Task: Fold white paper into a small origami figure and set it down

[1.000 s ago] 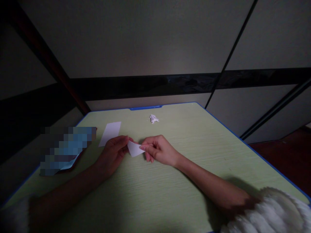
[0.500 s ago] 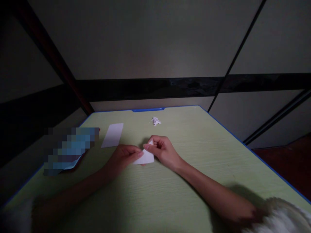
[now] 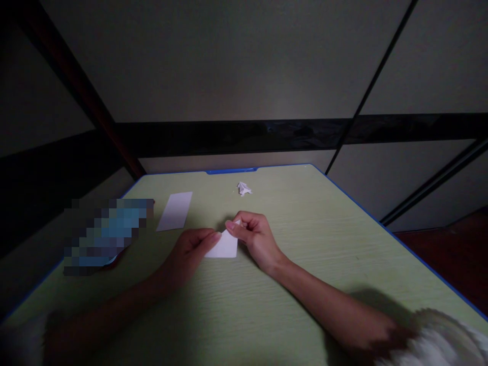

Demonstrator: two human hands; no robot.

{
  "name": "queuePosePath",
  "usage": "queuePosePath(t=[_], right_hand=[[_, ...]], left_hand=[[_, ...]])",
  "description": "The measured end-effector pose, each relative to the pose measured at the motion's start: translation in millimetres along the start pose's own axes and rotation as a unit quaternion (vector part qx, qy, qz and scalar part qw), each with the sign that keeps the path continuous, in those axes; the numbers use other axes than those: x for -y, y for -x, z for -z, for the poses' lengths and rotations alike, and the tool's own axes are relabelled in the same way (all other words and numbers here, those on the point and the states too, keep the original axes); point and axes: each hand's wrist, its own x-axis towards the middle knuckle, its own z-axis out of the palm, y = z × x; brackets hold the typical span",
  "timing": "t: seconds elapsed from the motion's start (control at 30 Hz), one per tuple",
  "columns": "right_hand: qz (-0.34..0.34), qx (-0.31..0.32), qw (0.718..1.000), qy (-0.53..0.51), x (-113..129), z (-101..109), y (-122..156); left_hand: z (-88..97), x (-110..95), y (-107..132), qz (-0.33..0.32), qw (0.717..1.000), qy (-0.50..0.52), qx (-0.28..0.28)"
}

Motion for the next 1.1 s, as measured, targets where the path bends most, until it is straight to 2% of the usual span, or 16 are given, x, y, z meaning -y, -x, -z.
queuePosePath(t=[0.17,0.3,0.4,0.47,0.57,0.67,0.73,0.8,1.1], right_hand=[[-0.010,-0.005,1.000,0.002,0.6,0.4,-1.2],[0.023,-0.038,0.999,0.006,1.5,2.0,-2.6],[0.048,-0.046,0.998,0.022,2.9,3.8,-3.7],[0.039,-0.015,0.997,0.069,4.4,4.0,-3.1],[-0.005,0.078,0.985,0.157,6.7,1.6,0.6],[-0.019,0.136,0.969,0.205,7.4,-2.3,5.1],[-0.015,0.147,0.965,0.216,7.1,-4.4,7.0],[-0.009,0.149,0.964,0.221,6.8,-5.7,7.5],[-0.016,0.102,0.973,0.208,7.6,-8.5,4.7]], left_hand=[[0.6,1.8,-0.7,0.034,0.999,0.006,-0.031],[1.5,3.8,0.2,0.007,0.999,0.049,-0.017],[2.6,7.0,-1.6,-0.015,0.996,0.084,-0.039],[3.9,9.3,-4.3,-0.017,0.992,0.097,-0.075],[5.5,11.2,-8.4,-0.005,0.987,0.109,-0.120],[4.9,11.0,-9.1,0.009,0.989,0.111,-0.095],[4.0,10.3,-8.0,0.012,0.992,0.103,-0.069],[3.8,10.0,-7.1,0.004,0.993,0.095,-0.074],[8.8,13.3,-11.0,0.005,0.959,0.083,-0.269]])
